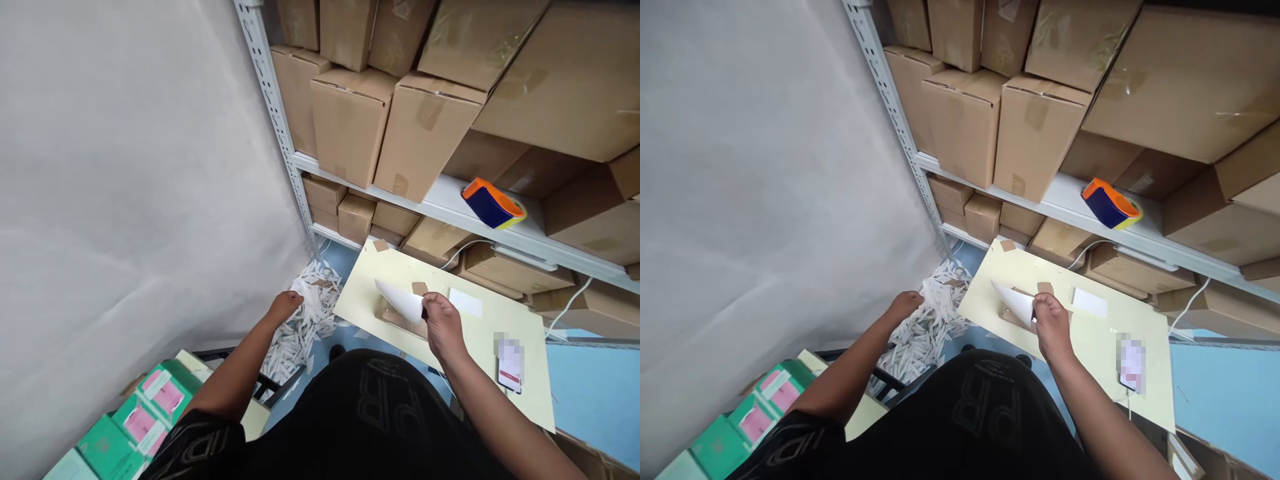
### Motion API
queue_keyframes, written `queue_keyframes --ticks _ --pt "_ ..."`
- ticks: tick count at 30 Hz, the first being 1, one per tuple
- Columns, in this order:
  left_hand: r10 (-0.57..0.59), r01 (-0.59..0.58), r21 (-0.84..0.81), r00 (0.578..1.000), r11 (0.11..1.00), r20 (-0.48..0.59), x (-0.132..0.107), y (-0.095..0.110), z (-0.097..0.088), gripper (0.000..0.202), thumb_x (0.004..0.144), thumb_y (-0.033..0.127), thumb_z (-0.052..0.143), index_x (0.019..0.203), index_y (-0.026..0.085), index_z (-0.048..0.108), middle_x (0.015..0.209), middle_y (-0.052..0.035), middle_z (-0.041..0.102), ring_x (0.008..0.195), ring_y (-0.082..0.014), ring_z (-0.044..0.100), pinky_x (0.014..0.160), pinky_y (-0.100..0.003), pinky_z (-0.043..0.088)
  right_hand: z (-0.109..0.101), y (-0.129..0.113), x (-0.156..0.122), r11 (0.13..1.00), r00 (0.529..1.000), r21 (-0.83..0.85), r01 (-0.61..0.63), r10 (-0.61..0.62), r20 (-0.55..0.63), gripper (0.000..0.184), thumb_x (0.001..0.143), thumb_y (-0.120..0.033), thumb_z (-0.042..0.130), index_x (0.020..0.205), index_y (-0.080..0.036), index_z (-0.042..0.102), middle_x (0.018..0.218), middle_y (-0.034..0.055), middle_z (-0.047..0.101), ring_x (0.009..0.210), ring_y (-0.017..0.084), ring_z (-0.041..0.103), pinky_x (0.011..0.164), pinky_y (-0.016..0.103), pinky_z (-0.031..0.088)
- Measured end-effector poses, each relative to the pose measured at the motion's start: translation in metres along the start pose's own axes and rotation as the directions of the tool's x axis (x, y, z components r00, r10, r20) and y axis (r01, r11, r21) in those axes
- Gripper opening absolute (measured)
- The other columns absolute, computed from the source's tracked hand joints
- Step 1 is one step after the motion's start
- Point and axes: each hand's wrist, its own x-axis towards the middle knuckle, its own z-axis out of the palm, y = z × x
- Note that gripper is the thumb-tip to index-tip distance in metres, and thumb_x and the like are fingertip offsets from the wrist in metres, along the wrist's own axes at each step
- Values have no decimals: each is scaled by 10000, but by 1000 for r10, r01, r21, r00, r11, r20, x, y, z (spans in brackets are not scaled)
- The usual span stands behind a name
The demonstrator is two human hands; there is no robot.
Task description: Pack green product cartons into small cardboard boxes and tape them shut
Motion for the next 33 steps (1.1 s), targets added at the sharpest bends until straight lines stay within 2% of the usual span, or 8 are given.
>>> queue_keyframes --ticks 5,10,12,15,19,23,28,33 --pt "-134 138 118 990 983 -46 25 -36 -25 180 831 276 560 773 174 696 826 -101 757 903 -262 710 732 -275 472 6 2 -10 998 998 20 -56 56 20 144 743 -334 691 742 -212 615 600 -51 531 552 123 454 525 248 357" --pt "-111 137 217 986 967 -128 41 -23 -31 330 824 226 579 1123 143 691 1199 -187 724 1183 -332 642 924 -355 481 11 2 -12 982 989 120 -144 146 -11 181 713 -362 703 742 -220 594 589 -52 512 517 130 450 494 262 373" --pt "-8 40 223 990 974 -142 34 2 -23 350 865 208 536 1183 160 674 1259 -159 705 1200 -297 630 970 -344 467 11 6 -10 982 988 117 -146 150 -22 183 726 -379 679 739 -231 573 579 -48 503 501 140 452 478 274 376" --pt "309 -292 160 947 943 -91 -3 59 2 291 918 182 460 1069 184 708 1164 -104 734 1123 -245 649 973 -315 466 9 16 -6 994 993 48 -93 96 -62 172 763 -397 611 731 -251 528 563 -39 488 484 155 456 457 290 385" --pt "672 -672 -19 739 740 54 -76 146 45 254 949 300 536 1138 221 687 1146 -79 724 1059 -238 661 939 -319 472 8 29 -3 999 990 18 -47 49 -135 196 797 -424 572 724 -262 490 560 -18 519 505 176 501 465 307 436" --pt "758 -758 -48 643 650 111 -113 203 75 463 804 436 761 1187 199 654 1148 -119 714 1044 -302 656 873 -350 471 11 31 -7 997 992 65 -48 55 -114 214 806 -448 601 769 -246 540 613 -4 583 563 190 566 533 319 488" --pt "699 -693 -96 706 715 113 -103 220 82 121 895 289 583 912 202 666 833 -35 698 786 -209 636 719 -298 432 -6 28 -15 997 999 69 41 -41 2 234 799 -436 686 808 -207 639 774 17 675 758 192 629 788 342 521" --pt "553 -377 -520 800 766 234 -89 218 89 194 858 339 576 864 175 678 802 -19 696 787 -189 638 710 -280 483 -55 52 -22 992 984 -118 45 -64 -164 308 787 -503 722 843 -214 629 777 -10 642 746 181 575 724 303 460"
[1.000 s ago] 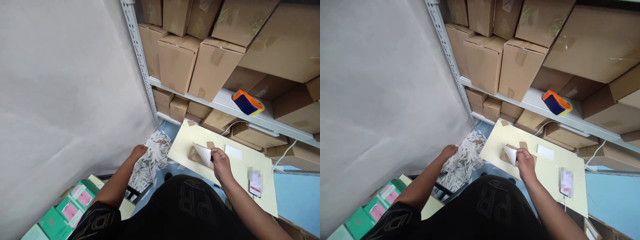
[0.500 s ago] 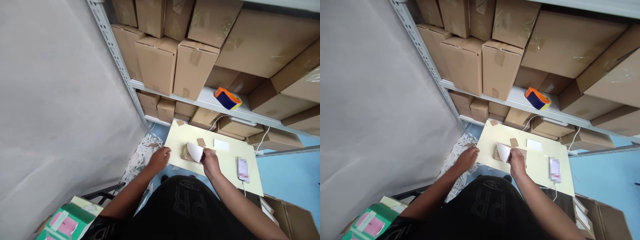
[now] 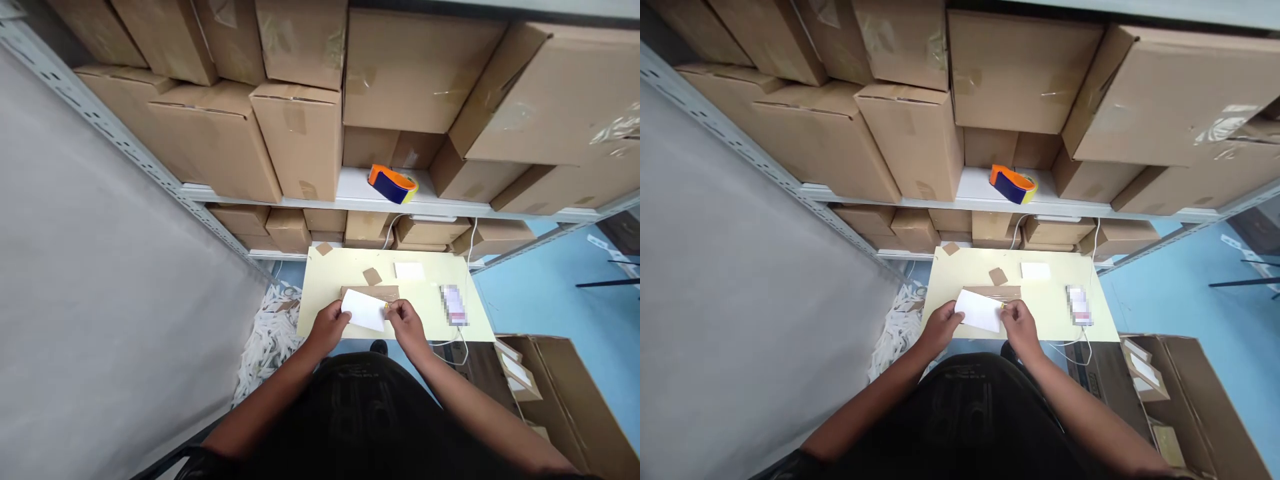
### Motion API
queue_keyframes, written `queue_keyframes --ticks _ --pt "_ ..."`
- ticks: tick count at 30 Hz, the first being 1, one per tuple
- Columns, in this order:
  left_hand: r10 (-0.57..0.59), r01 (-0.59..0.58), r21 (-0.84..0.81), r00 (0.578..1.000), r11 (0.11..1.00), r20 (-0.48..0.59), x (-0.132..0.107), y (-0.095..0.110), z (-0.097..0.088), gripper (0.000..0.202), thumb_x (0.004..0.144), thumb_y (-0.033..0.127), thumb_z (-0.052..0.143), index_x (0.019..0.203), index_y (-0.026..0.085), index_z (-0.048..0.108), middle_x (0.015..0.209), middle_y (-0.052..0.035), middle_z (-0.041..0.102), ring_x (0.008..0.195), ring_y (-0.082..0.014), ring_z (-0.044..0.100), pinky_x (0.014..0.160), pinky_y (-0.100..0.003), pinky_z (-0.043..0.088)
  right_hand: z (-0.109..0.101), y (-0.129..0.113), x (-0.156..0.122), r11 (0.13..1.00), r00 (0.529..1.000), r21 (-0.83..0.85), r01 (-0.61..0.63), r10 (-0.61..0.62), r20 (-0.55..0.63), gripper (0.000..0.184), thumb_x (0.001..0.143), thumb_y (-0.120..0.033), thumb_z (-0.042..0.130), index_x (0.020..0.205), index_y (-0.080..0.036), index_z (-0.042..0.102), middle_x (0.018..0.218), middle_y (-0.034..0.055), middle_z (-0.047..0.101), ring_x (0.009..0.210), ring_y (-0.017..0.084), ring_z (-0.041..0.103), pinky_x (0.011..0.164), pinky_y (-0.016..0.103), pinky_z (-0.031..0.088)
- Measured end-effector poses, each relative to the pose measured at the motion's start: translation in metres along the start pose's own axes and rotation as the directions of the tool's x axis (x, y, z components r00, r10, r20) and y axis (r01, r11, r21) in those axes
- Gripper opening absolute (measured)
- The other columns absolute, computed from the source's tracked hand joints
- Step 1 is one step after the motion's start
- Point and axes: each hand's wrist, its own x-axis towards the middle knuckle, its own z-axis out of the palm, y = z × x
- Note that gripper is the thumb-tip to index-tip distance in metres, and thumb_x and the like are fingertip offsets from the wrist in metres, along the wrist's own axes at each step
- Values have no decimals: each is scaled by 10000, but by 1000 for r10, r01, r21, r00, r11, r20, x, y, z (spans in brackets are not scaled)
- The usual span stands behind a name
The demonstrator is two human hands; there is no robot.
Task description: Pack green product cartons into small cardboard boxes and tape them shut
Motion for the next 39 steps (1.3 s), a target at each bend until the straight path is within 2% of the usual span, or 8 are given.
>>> queue_keyframes --ticks 4,7,12,17,21,28,35,39 --pt "-73 105 -325 992 940 107 12 -13 14 343 818 418 652 1003 138 725 996 -98 748 937 -232 676 825 -346 560 -19 27 1 979 975 30 -202 197 104 399 797 -602 684 782 -207 624 622 -30 578 620 170 521 642 292 419" --pt "-103 148 -356 985 923 141 23 -25 24 445 803 481 694 1069 126 732 1039 -122 751 922 -230 690 853 -367 564 -20 35 8 986 983 19 -168 166 80 416 821 -607 647 692 -217 578 585 -35 552 601 166 502 623 283 403" --pt "-162 179 -214 982 960 94 42 -44 35 428 829 546 644 919 134 718 777 -68 719 703 -178 658 719 -319 546 -24 43 33 970 1000 -240 20 -15 25 401 873 -574 557 662 -237 508 614 -50 509 625 164 472 589 258 343" --pt "-252 261 -92 963 961 97 54 -56 43 305 848 455 613 733 172 611 706 -43 700 591 -141 620 606 -263 512 -26 61 62 830 994 -548 106 -74 80 307 939 -448 454 728 -235 522 680 -23 555 660 174 505 610 266 316" --pt "-334 318 196 941 928 55 56 -58 42 235 868 392 589 776 182 643 694 -39 711 578 -165 657 568 -255 469 -20 70 75 707 988 -691 153 -106 110 281 957 -359 441 728 -224 531 734 13 600 691 176 520 636 278 309" --pt "-187 112 754 982 647 14 59 -46 39 292 892 325 514 716 198 709 809 -112 750 803 -262 698 684 -305 439 -14 79 82 496 966 -831 253 -176 189 213 937 -250 488 764 -196 601 809 62 649 766 200 552 708 309 331" --pt "-120 30 877 992 479 31 58 -45 36 320 962 355 469 975 183 737 904 -133 742 846 -294 689 763 -366 466 -10 78 77 441 969 -876 195 -222 105 192 940 -299 547 1017 -157 651 1034 139 621 987 289 537 860 375 391" --pt "167 -249 869 967 428 195 54 -51 31 375 953 276 523 1289 193 665 1286 -149 681 1197 -308 608 994 -418 446 -18 74 74 381 928 -865 325 -305 214 404 943 -292 566 1330 -180 595 1277 173 594 1145 326 506 962 426 387"
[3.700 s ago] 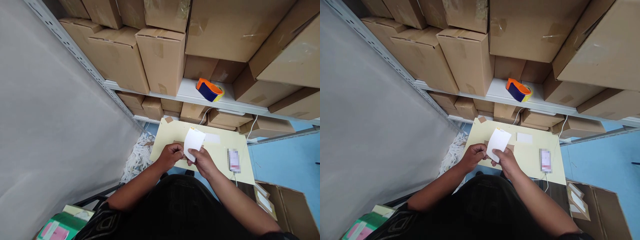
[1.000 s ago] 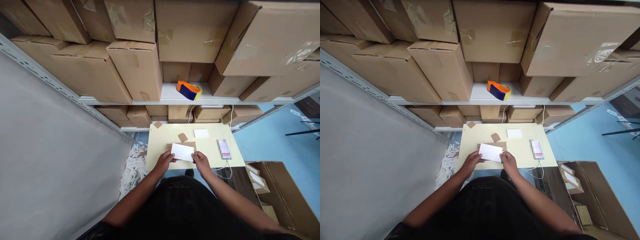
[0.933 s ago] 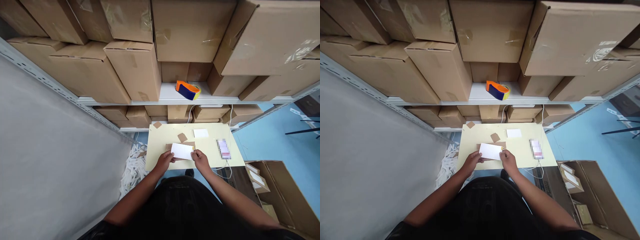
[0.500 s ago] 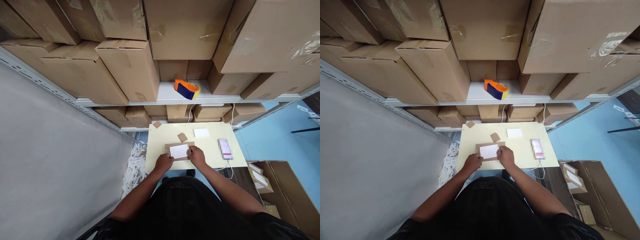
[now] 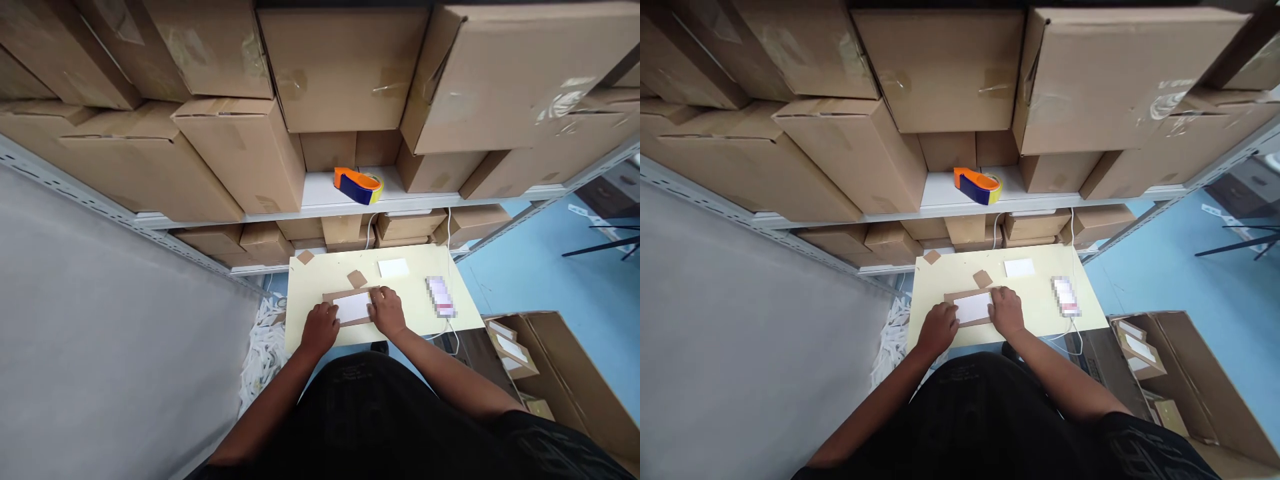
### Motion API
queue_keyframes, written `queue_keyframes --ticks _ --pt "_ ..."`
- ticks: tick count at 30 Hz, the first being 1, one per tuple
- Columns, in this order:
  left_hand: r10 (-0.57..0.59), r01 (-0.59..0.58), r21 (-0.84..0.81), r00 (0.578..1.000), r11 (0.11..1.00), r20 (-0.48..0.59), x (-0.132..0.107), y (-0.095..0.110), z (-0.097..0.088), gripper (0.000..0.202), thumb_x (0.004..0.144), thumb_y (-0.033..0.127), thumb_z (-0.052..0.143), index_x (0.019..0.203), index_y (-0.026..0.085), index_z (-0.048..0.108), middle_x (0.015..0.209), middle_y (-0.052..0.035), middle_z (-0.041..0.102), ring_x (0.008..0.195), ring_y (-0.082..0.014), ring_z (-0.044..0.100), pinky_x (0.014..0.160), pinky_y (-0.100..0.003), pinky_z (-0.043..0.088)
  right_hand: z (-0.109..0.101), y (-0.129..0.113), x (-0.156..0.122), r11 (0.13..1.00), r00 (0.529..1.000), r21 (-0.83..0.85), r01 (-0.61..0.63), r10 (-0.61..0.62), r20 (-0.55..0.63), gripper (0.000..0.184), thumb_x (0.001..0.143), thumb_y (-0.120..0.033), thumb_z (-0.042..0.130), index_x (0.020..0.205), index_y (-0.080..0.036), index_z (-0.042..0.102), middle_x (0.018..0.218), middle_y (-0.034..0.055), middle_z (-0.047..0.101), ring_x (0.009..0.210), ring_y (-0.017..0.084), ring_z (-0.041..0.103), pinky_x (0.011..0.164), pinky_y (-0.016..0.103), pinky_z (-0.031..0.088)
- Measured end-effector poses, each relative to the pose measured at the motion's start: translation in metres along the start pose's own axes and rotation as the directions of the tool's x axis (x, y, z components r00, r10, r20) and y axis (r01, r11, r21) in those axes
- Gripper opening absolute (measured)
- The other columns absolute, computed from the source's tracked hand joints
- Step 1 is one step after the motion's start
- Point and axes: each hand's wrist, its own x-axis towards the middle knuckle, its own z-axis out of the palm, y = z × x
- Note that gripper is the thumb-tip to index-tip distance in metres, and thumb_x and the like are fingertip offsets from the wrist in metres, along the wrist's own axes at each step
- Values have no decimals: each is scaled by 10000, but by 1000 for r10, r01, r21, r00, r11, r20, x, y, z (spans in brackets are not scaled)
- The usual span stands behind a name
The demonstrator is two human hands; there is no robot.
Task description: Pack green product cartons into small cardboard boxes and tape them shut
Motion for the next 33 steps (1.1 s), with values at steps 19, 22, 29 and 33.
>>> queue_keyframes --ticks 19,22,29,33 --pt "-218 257 -746 964 614 152 -12 -39 46 726 923 320 618 1574 151 345 1534 -163 530 1407 -300 518 1174 -436 398 19 16 -29 731 885 501 -463 350 308 605 931 -392 483 1514 -229 485 1445 93 617 1328 292 563 1102 423 442" --pt "-147 238 -824 971 515 189 -19 -34 41 716 882 233 639 1545 160 379 1480 -133 593 1329 -263 589 1153 -388 416 16 10 -36 624 846 571 -534 385 369 543 909 -363 477 1441 -270 533 1316 59 697 1187 279 644 1019 418 485" --pt "-280 249 -810 954 530 110 -51 -13 -4 703 898 277 622 1555 195 386 1477 -108 598 1331 -263 591 1137 -368 423 -20 -13 -62 574 899 700 -426 352 260 480 932 -476 512 1363 -276 578 1259 59 714 1094 264 674 989 383 474" --pt "-348 222 -786 937 577 9 -53 22 -25 667 921 345 611 1546 216 419 1493 -102 586 1358 -276 568 1148 -378 413 -46 2 -80 534 914 757 -377 345 212 523 942 -561 513 1369 -264 573 1251 78 709 1066 267 683 969 391 492"
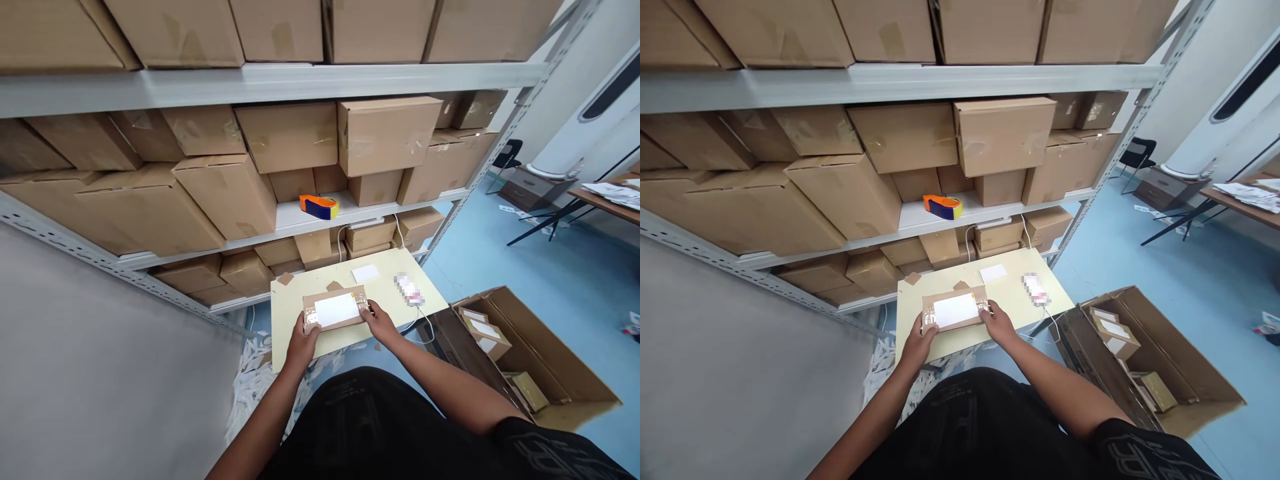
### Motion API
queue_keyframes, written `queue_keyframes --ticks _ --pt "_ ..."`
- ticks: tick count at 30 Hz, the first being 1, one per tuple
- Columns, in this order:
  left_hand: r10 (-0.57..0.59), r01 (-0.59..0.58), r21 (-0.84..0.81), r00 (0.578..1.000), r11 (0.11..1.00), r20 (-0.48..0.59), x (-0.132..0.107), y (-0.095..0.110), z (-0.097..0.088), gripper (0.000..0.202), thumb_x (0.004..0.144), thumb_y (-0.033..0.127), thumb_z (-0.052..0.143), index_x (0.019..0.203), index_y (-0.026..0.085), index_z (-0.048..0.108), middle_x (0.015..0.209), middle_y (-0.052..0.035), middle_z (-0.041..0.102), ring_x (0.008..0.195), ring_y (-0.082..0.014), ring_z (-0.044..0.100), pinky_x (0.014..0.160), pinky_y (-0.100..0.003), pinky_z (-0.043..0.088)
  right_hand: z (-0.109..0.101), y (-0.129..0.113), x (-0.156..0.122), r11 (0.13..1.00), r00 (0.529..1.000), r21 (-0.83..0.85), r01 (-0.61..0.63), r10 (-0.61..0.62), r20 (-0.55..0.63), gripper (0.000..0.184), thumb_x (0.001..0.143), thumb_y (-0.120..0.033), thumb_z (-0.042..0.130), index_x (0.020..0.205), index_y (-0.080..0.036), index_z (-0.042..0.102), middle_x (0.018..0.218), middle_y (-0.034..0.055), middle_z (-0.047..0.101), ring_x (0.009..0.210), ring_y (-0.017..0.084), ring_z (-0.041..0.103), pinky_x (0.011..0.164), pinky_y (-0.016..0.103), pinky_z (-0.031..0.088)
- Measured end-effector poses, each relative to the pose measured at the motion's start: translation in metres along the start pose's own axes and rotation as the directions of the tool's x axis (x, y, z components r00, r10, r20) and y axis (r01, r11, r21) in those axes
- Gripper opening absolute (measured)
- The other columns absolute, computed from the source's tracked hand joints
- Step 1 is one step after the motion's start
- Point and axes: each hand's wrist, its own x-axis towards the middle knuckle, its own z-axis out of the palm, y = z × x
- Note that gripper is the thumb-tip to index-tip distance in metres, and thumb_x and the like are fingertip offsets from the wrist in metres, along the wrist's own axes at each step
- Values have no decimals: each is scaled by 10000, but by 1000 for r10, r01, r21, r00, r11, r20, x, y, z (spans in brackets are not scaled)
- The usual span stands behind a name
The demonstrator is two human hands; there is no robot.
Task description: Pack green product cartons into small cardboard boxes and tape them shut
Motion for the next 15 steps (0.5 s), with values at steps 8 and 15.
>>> queue_keyframes --ticks 8,15 --pt "119 -119 -24 993 993 1 -27 76 105 659 926 350 615 1546 232 426 1536 -97 544 1388 -276 536 1166 -395 402 -122 46 -6 989 990 139 45 -25 -141 596 912 -649 513 1375 -277 569 1210 71 702 1061 264 665 874 382 549" --pt "170 -167 -31 968 985 183 -55 132 249 658 916 362 635 1533 231 451 1527 -101 552 1374 -278 548 1156 -400 414 -262 119 -41 993 931 113 -21 61 -360 556 913 -607 493 1316 -252 636 1125 74 750 1012 287 678 878 398 534"
